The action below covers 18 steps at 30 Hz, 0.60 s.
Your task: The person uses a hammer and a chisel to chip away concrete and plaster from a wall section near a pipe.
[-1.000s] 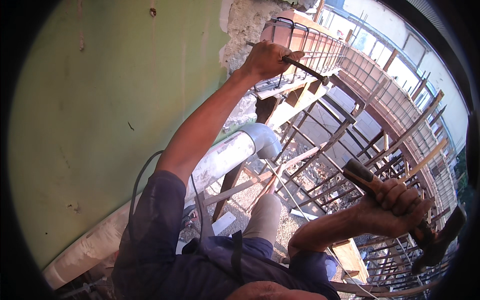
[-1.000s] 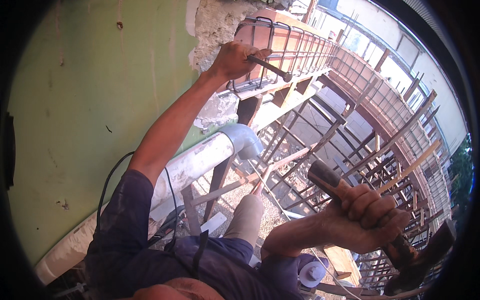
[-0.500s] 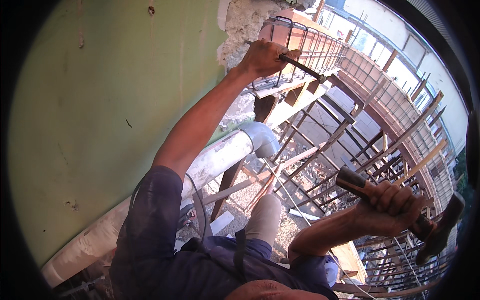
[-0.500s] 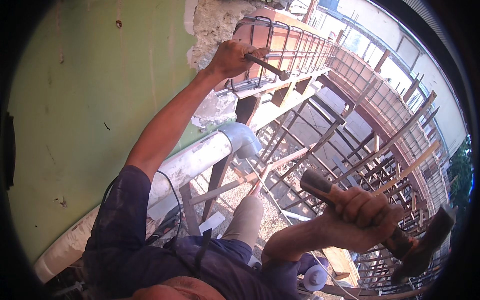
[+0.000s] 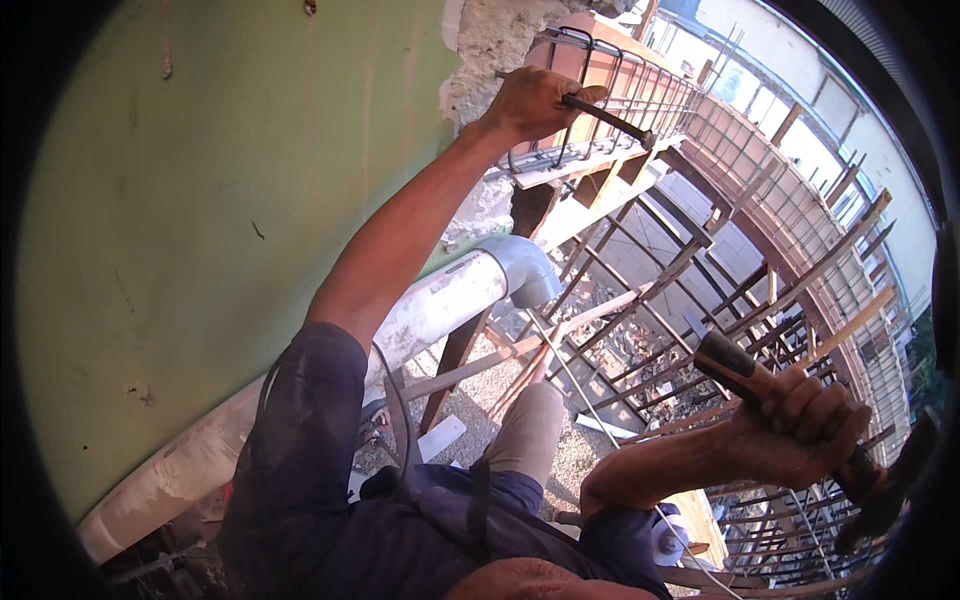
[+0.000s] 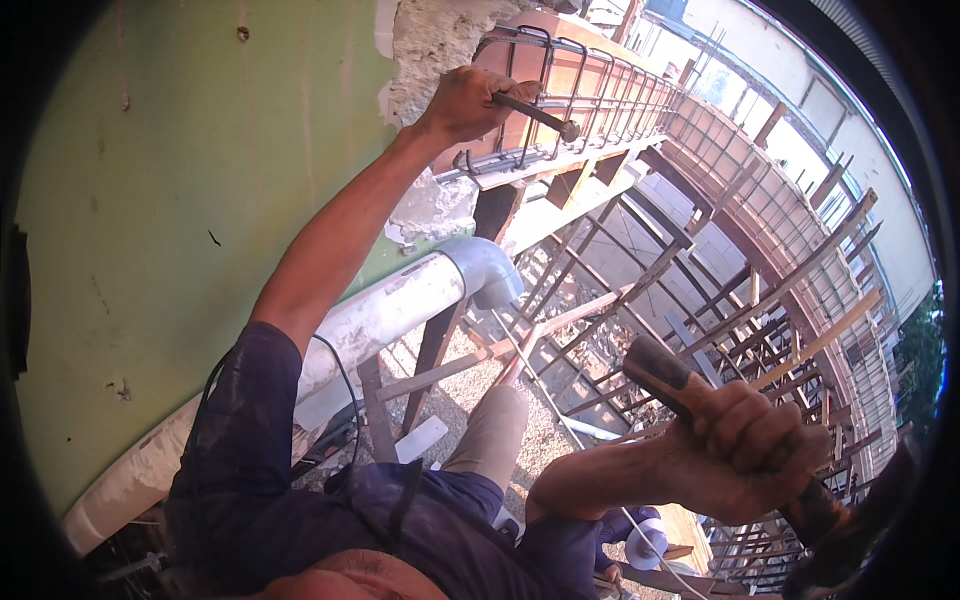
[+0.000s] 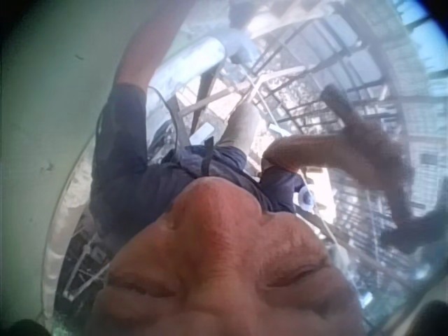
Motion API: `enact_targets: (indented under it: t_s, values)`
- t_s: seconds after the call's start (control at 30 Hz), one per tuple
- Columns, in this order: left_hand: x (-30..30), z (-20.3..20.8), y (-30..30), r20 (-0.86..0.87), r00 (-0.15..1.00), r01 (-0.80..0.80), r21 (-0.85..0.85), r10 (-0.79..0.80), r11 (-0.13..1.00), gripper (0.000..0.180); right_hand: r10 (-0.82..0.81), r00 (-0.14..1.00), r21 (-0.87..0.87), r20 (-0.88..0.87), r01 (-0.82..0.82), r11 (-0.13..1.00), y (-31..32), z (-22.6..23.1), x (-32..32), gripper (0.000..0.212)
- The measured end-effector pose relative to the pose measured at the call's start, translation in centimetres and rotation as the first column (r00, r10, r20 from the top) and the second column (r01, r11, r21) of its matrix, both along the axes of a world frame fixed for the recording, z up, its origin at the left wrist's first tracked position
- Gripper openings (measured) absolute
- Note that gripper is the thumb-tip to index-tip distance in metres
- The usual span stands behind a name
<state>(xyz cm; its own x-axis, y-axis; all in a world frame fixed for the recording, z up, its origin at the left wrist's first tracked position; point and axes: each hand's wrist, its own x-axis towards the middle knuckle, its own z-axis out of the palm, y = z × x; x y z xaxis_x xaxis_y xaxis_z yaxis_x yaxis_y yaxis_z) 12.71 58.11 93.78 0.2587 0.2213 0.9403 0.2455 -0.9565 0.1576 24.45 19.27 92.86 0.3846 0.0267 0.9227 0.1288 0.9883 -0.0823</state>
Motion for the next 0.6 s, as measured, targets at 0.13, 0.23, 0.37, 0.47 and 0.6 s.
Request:
enact_targets:
  t_s: [0.13,0.23,0.37,0.47,0.6]
  values:
    - [0.5,0.9,-1.8,-0.06,0.998,0.022,-0.101,-0.028,0.995,0.051,0.07,0.97,0.045,-0.232,-0.061,0.997,5.1,-0.2,-3.1,0.042]
    - [0.0,-0.3,-0.6,-0.1,0.995,-0.022,-0.051,0.016,0.998,0.056,-0.079,0.995,-0.846,-0.066,-0.014,0.534,12.4,-5.9,-3.2,0.035]
    - [0.2,-0.9,0.6,-0.035,0.999,-0.036,0.06,0.038,0.998,0.059,-0.097,0.942,-0.726,-0.32,-0.178,0.664,7.0,-5.0,-4.3,0.025]
    - [0.5,-0.2,-0.2,-0.049,0.998,-0.028,0.03,0.03,0.999,0.054,0.05,0.993,-0.299,-0.105,-0.079,0.951,0.9,-2.0,-0.9,0.028]
    - [0.0,0.4,-0.6,-0.063,0.997,-0.035,-0.015,0.034,0.999,0.046,0.023,0.999,0.381,-0.033,-0.008,0.924,-1.7,2.9,-0.2,0.033]
